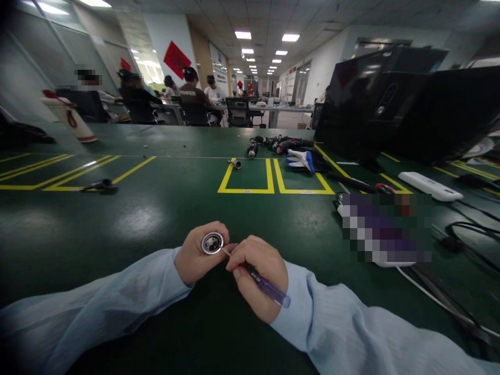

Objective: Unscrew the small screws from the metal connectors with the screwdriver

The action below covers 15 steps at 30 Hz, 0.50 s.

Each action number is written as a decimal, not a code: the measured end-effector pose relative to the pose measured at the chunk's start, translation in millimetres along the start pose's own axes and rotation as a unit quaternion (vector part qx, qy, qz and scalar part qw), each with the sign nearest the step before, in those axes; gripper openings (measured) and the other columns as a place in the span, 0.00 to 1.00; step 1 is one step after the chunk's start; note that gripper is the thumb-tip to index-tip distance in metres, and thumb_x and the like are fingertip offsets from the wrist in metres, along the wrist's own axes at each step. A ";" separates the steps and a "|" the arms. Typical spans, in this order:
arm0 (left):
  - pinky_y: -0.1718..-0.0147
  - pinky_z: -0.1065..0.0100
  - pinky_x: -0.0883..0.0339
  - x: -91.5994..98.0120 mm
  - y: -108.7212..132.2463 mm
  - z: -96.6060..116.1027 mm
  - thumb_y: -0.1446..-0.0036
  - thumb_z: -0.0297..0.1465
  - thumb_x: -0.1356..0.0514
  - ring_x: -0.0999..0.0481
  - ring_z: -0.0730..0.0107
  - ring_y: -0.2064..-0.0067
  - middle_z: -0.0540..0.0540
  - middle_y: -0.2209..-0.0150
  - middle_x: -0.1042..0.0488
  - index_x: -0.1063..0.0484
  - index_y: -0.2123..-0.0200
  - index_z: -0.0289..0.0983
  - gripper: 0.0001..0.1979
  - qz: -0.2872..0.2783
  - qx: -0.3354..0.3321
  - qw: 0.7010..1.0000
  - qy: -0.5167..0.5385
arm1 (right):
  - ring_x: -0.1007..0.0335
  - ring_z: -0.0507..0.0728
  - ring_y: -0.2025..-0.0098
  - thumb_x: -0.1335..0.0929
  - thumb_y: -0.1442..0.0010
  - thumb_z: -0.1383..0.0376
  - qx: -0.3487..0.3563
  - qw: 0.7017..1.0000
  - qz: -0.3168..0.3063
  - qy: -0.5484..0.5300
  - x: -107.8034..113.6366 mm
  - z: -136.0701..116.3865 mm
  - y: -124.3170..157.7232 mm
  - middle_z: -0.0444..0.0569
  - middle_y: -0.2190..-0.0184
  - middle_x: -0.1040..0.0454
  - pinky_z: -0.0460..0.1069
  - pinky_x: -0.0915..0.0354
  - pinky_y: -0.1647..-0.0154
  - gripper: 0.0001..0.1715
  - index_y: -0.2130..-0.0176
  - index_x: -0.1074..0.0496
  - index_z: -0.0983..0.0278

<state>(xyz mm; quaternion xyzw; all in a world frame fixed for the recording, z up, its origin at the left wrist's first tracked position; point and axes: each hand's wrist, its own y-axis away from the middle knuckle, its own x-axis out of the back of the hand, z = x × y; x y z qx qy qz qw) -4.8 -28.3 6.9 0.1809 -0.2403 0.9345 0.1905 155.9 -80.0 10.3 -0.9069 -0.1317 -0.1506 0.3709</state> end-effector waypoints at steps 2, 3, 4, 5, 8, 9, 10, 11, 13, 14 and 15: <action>0.81 0.75 0.44 0.6 0.2 -0.4 0.55 0.30 0.40 0.40 0.78 0.79 0.53 0.81 0.39 0.39 0.78 0.35 0.08 0.003 0.002 1.000 -0.002 | 0.35 0.53 0.69 0.40 0.49 0.74 0.003 1.000 0.015 -0.007 0.2 -1.6 -0.2 0.48 0.75 0.32 0.50 0.39 0.67 0.09 0.69 0.33 0.65; 0.81 0.75 0.44 0.9 0.3 -0.5 0.55 0.30 0.40 0.40 0.78 0.79 0.53 0.80 0.39 0.39 0.78 0.35 0.09 0.003 0.003 1.000 -0.003 | 0.36 0.53 0.69 0.41 0.48 0.73 0.004 1.000 0.019 -0.010 0.2 -2.2 -0.3 0.48 0.75 0.32 0.50 0.39 0.67 0.09 0.69 0.33 0.65; 0.81 0.75 0.44 1.1 0.3 -0.4 0.55 0.30 0.40 0.39 0.78 0.79 0.53 0.80 0.39 0.39 0.78 0.35 0.09 0.003 0.003 1.000 -0.004 | 0.36 0.53 0.70 0.41 0.48 0.73 0.003 1.000 0.018 -0.011 0.2 -2.6 -0.3 0.48 0.75 0.32 0.50 0.39 0.67 0.09 0.69 0.33 0.65; 0.81 0.75 0.44 1.2 0.3 -0.2 0.55 0.30 0.40 0.39 0.78 0.79 0.53 0.80 0.39 0.39 0.78 0.35 0.09 0.003 0.002 1.000 -0.003 | 0.36 0.53 0.70 0.41 0.48 0.73 0.003 1.000 0.016 -0.010 0.2 -2.8 -0.4 0.48 0.75 0.32 0.50 0.39 0.67 0.09 0.69 0.33 0.65; 0.81 0.75 0.44 1.2 0.1 0.7 0.55 0.30 0.41 0.39 0.78 0.79 0.53 0.80 0.38 0.39 0.78 0.34 0.08 0.004 0.001 1.000 0.001 | 0.35 0.54 0.69 0.41 0.48 0.73 0.006 1.000 0.010 0.003 0.2 -1.6 -0.7 0.48 0.74 0.32 0.50 0.39 0.67 0.09 0.69 0.33 0.65; 0.81 0.75 0.44 1.1 0.0 1.0 0.55 0.30 0.41 0.40 0.78 0.79 0.53 0.80 0.39 0.39 0.78 0.34 0.08 0.003 0.002 1.000 0.004 | 0.35 0.54 0.68 0.41 0.48 0.73 0.008 1.000 0.007 0.009 0.2 -0.8 -0.9 0.48 0.73 0.31 0.51 0.38 0.66 0.09 0.68 0.33 0.65; 0.81 0.75 0.44 1.0 0.0 1.2 0.55 0.30 0.41 0.40 0.78 0.80 0.53 0.81 0.39 0.39 0.78 0.34 0.08 0.000 0.002 1.000 0.007 | 0.35 0.54 0.67 0.41 0.48 0.73 0.009 1.000 0.005 0.015 0.1 -0.1 -1.0 0.48 0.73 0.31 0.51 0.38 0.65 0.10 0.68 0.33 0.64; 0.81 0.75 0.44 0.9 -0.1 1.2 0.55 0.30 0.42 0.40 0.78 0.80 0.53 0.81 0.39 0.39 0.79 0.34 0.07 -0.003 0.002 1.000 0.008 | 0.35 0.54 0.67 0.40 0.48 0.73 0.010 1.000 0.001 0.019 -0.2 0.6 -1.2 0.48 0.72 0.31 0.51 0.38 0.65 0.10 0.68 0.33 0.64; 0.81 0.74 0.44 0.7 -0.2 1.2 0.56 0.29 0.42 0.40 0.78 0.80 0.53 0.81 0.39 0.38 0.79 0.35 0.07 -0.007 0.000 1.000 0.006 | 0.34 0.55 0.66 0.40 0.49 0.74 0.012 1.000 -0.003 0.021 -1.0 1.4 -1.4 0.48 0.72 0.30 0.51 0.37 0.64 0.10 0.67 0.33 0.64; 0.81 0.74 0.44 0.6 -0.1 1.2 0.56 0.28 0.42 0.39 0.77 0.79 0.53 0.81 0.38 0.38 0.79 0.35 0.06 -0.009 -0.002 1.000 0.005 | 0.34 0.54 0.66 0.40 0.49 0.74 0.013 1.000 -0.003 0.021 -1.5 1.6 -1.5 0.48 0.71 0.30 0.51 0.37 0.64 0.11 0.67 0.33 0.64; 0.80 0.74 0.43 0.6 -0.1 1.2 0.56 0.28 0.42 0.39 0.77 0.79 0.52 0.81 0.38 0.38 0.79 0.35 0.06 -0.009 -0.003 1.000 0.004 | 0.34 0.54 0.67 0.40 0.50 0.74 0.015 1.000 -0.002 0.023 -2.1 1.7 -1.6 0.48 0.71 0.30 0.51 0.37 0.64 0.11 0.67 0.33 0.64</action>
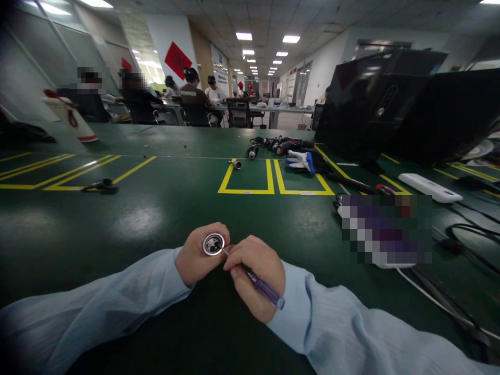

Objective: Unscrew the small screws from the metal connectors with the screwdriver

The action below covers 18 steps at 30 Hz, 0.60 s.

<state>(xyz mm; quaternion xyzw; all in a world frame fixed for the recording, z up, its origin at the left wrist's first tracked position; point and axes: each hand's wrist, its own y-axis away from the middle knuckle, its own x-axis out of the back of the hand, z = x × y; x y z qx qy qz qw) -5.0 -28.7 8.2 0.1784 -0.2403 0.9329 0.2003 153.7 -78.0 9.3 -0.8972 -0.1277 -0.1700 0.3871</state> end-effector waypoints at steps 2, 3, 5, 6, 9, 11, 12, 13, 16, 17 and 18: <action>0.80 0.73 0.43 0.0 0.0 0.0 0.57 0.28 0.42 0.39 0.77 0.79 0.52 0.80 0.38 0.38 0.79 0.35 0.06 0.001 0.002 1.000 0.001 | 0.34 0.54 0.67 0.40 0.50 0.75 0.005 1.000 0.004 0.007 -1.3 0.1 -0.1 0.48 0.71 0.30 0.51 0.37 0.65 0.11 0.67 0.33 0.63; 0.80 0.73 0.43 0.1 0.0 0.0 0.56 0.28 0.42 0.39 0.77 0.79 0.52 0.80 0.38 0.38 0.79 0.35 0.06 0.002 0.004 1.000 0.003 | 0.34 0.54 0.67 0.40 0.50 0.75 0.007 1.000 0.006 0.012 -1.9 0.2 0.0 0.48 0.71 0.30 0.51 0.37 0.65 0.11 0.68 0.33 0.63; 0.80 0.73 0.43 0.2 0.0 -0.4 0.56 0.28 0.42 0.39 0.77 0.79 0.52 0.80 0.38 0.39 0.79 0.35 0.06 0.003 0.006 1.000 0.003 | 0.34 0.54 0.68 0.40 0.50 0.75 0.013 1.000 0.003 0.018 -2.7 0.6 0.2 0.48 0.72 0.30 0.50 0.37 0.65 0.11 0.68 0.33 0.63; 0.80 0.74 0.43 0.2 0.1 -0.9 0.55 0.28 0.42 0.39 0.77 0.79 0.52 0.81 0.38 0.39 0.79 0.35 0.07 0.004 0.006 1.000 0.001 | 0.34 0.54 0.68 0.40 0.50 0.75 0.015 1.000 -0.001 0.018 -2.8 0.6 0.3 0.48 0.72 0.30 0.50 0.38 0.66 0.11 0.68 0.33 0.63; 0.81 0.74 0.45 -0.4 1.0 -2.7 0.55 0.29 0.41 0.40 0.78 0.79 0.53 0.81 0.39 0.39 0.79 0.35 0.08 0.008 0.001 1.000 -0.011 | 0.35 0.54 0.69 0.40 0.51 0.75 0.016 1.000 0.004 0.012 -2.1 -0.7 0.8 0.48 0.73 0.31 0.50 0.38 0.67 0.10 0.69 0.34 0.63; 0.81 0.74 0.45 -1.0 1.9 -3.6 0.54 0.30 0.41 0.40 0.78 0.80 0.53 0.80 0.40 0.39 0.78 0.35 0.09 0.010 0.000 1.000 -0.018 | 0.36 0.53 0.70 0.40 0.51 0.74 0.015 1.000 0.019 0.008 -0.3 -3.2 0.9 0.47 0.75 0.31 0.50 0.39 0.68 0.10 0.70 0.34 0.64; 0.81 0.74 0.45 -1.0 2.0 -3.7 0.53 0.31 0.41 0.41 0.78 0.80 0.54 0.80 0.40 0.39 0.78 0.35 0.09 0.013 0.001 1.000 -0.021 | 0.36 0.53 0.70 0.40 0.50 0.74 0.014 1.000 0.022 0.008 0.8 -4.8 0.8 0.47 0.75 0.32 0.50 0.39 0.68 0.10 0.70 0.34 0.64; 0.81 0.74 0.45 -0.5 1.7 -3.7 0.53 0.32 0.41 0.40 0.78 0.79 0.53 0.80 0.40 0.39 0.78 0.35 0.09 0.018 0.000 0.999 -0.028 | 0.36 0.54 0.70 0.41 0.50 0.74 0.014 1.000 0.022 0.010 2.0 -6.3 0.6 0.48 0.75 0.32 0.51 0.39 0.68 0.10 0.70 0.34 0.64; 0.77 0.72 0.42 5.1 -4.6 -4.1 0.51 0.34 0.41 0.38 0.75 0.75 0.51 0.77 0.38 0.39 0.78 0.35 0.11 0.042 -0.045 0.994 -0.088 | 0.36 0.54 0.69 0.41 0.49 0.74 0.012 0.999 0.022 0.022 4.1 -9.5 0.2 0.49 0.73 0.32 0.51 0.38 0.67 0.10 0.69 0.34 0.64; 0.74 0.71 0.41 8.3 -9.1 -5.0 0.52 0.35 0.41 0.37 0.74 0.73 0.50 0.75 0.38 0.38 0.77 0.35 0.11 0.054 -0.068 0.989 -0.121 | 0.36 0.54 0.69 0.41 0.48 0.74 0.010 0.999 0.031 0.026 3.9 -9.7 0.2 0.49 0.73 0.32 0.51 0.38 0.67 0.10 0.68 0.34 0.64; 0.72 0.70 0.40 11.9 -14.9 -6.8 0.52 0.36 0.40 0.36 0.73 0.71 0.49 0.74 0.38 0.37 0.77 0.35 0.12 0.068 -0.090 0.981 -0.156 | 0.36 0.54 0.69 0.41 0.48 0.74 0.008 0.999 0.042 0.028 3.2 -9.6 0.3 0.49 0.73 0.32 0.51 0.38 0.67 0.10 0.68 0.34 0.64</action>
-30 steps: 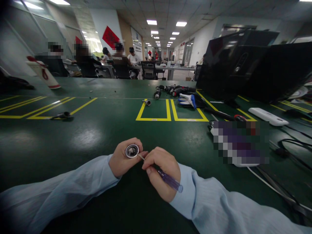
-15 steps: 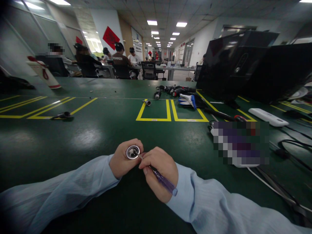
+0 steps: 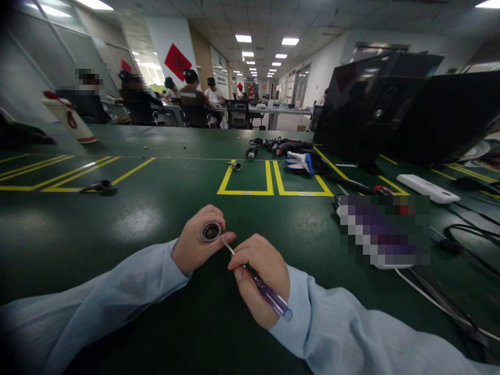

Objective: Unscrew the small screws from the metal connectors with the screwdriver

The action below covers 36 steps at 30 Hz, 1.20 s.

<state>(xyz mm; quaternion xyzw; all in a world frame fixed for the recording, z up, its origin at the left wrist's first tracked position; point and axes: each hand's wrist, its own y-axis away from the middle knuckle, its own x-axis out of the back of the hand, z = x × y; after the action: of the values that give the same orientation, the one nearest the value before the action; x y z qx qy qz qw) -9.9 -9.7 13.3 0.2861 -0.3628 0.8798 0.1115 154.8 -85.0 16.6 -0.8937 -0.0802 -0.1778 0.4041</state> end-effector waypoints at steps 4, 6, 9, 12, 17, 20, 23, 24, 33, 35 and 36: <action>0.71 0.69 0.41 -0.2 -31.3 -25.4 0.55 0.40 0.38 0.37 0.71 0.71 0.50 0.74 0.39 0.36 0.77 0.36 0.14 0.085 -0.016 0.991 -0.098 | 0.36 0.54 0.68 0.41 0.48 0.73 0.004 1.000 0.013 0.005 -3.9 2.4 1.2 0.49 0.73 0.33 0.52 0.38 0.67 0.09 0.67 0.35 0.63; 0.69 0.68 0.40 -7.6 -49.6 -42.0 0.55 0.39 0.38 0.36 0.70 0.70 0.50 0.73 0.38 0.36 0.75 0.36 0.14 0.139 -0.007 0.984 -0.110 | 0.36 0.54 0.68 0.41 0.48 0.74 0.008 1.000 -0.002 0.012 -4.6 3.3 1.4 0.49 0.72 0.33 0.52 0.38 0.66 0.10 0.67 0.35 0.64; 0.62 0.65 0.38 -26.4 -77.7 -65.9 0.53 0.34 0.39 0.34 0.66 0.64 0.47 0.69 0.35 0.35 0.71 0.36 0.09 0.140 0.017 0.984 -0.111 | 0.36 0.54 0.68 0.41 0.49 0.74 0.010 1.000 -0.014 0.019 -4.0 3.5 0.9 0.49 0.72 0.33 0.51 0.38 0.66 0.10 0.66 0.35 0.64; 0.55 0.61 0.40 -48.3 -104.4 -84.6 0.52 0.28 0.41 0.34 0.63 0.57 0.44 0.65 0.33 0.34 0.67 0.35 0.07 0.095 0.042 0.988 -0.110 | 0.36 0.54 0.68 0.41 0.49 0.74 0.004 1.000 -0.010 0.020 -2.7 3.1 0.3 0.49 0.72 0.33 0.51 0.38 0.67 0.10 0.66 0.35 0.64; 0.53 0.62 0.39 -74.8 -132.1 -102.0 0.51 0.25 0.43 0.33 0.63 0.55 0.41 0.60 0.33 0.34 0.62 0.33 0.10 0.007 0.035 0.993 -0.108 | 0.36 0.54 0.68 0.41 0.49 0.75 0.001 1.000 -0.006 0.012 -0.8 3.6 -0.3 0.49 0.72 0.33 0.51 0.38 0.67 0.11 0.66 0.35 0.64; 0.55 0.63 0.38 -81.1 -136.3 -104.8 0.51 0.26 0.42 0.31 0.64 0.57 0.42 0.60 0.33 0.33 0.62 0.34 0.10 -0.051 0.021 0.992 -0.117 | 0.36 0.54 0.68 0.41 0.49 0.75 0.002 1.000 -0.009 0.010 -0.9 4.1 -0.2 0.49 0.72 0.33 0.51 0.38 0.66 0.11 0.66 0.35 0.64; 0.56 0.62 0.37 -82.6 -136.4 -103.5 0.51 0.27 0.42 0.31 0.63 0.58 0.42 0.61 0.32 0.32 0.63 0.34 0.09 -0.097 0.008 0.986 -0.133 | 0.36 0.54 0.68 0.41 0.48 0.73 -0.002 1.000 -0.006 0.012 -2.1 4.2 0.2 0.49 0.72 0.33 0.51 0.38 0.67 0.10 0.66 0.35 0.64; 0.56 0.62 0.37 -82.7 -136.2 -102.6 0.50 0.27 0.42 0.30 0.63 0.58 0.43 0.61 0.32 0.32 0.63 0.34 0.09 -0.109 0.003 0.984 -0.139 | 0.36 0.55 0.68 0.41 0.48 0.73 -0.003 1.000 -0.004 0.011 -2.5 4.1 0.4 0.49 0.72 0.33 0.51 0.38 0.67 0.10 0.66 0.35 0.64; 0.51 0.55 0.43 -81.2 -130.8 -92.6 0.52 0.32 0.40 0.37 0.53 0.48 0.38 0.49 0.38 0.37 0.53 0.34 0.21 -0.095 -0.013 0.977 -0.191 | 0.36 0.54 0.68 0.41 0.48 0.74 -0.011 1.000 -0.003 0.006 -4.0 4.3 1.5 0.48 0.72 0.33 0.51 0.38 0.67 0.10 0.66 0.35 0.63; 0.47 0.51 0.49 -78.3 -123.0 -86.5 0.52 0.35 0.41 0.45 0.48 0.43 0.34 0.44 0.45 0.43 0.48 0.32 0.28 -0.048 -0.006 0.978 -0.203 | 0.36 0.54 0.68 0.40 0.48 0.74 -0.012 1.000 0.000 0.007 -3.7 4.3 1.2 0.48 0.72 0.33 0.51 0.38 0.67 0.10 0.66 0.35 0.64; 0.47 0.51 0.50 -75.5 -117.1 -82.5 0.51 0.35 0.42 0.47 0.48 0.42 0.32 0.43 0.47 0.44 0.48 0.31 0.28 -0.023 -0.006 0.978 -0.206 | 0.36 0.54 0.68 0.40 0.48 0.74 -0.016 1.000 0.004 0.010 -3.4 4.4 0.9 0.48 0.72 0.33 0.51 0.38 0.67 0.10 0.67 0.35 0.64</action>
<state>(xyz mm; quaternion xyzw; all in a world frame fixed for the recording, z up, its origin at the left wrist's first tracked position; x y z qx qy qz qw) 63.8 132.4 -10.8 0.4684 -0.3765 0.7973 0.0563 153.1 -82.3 12.0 -0.8987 -0.0696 -0.1859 0.3910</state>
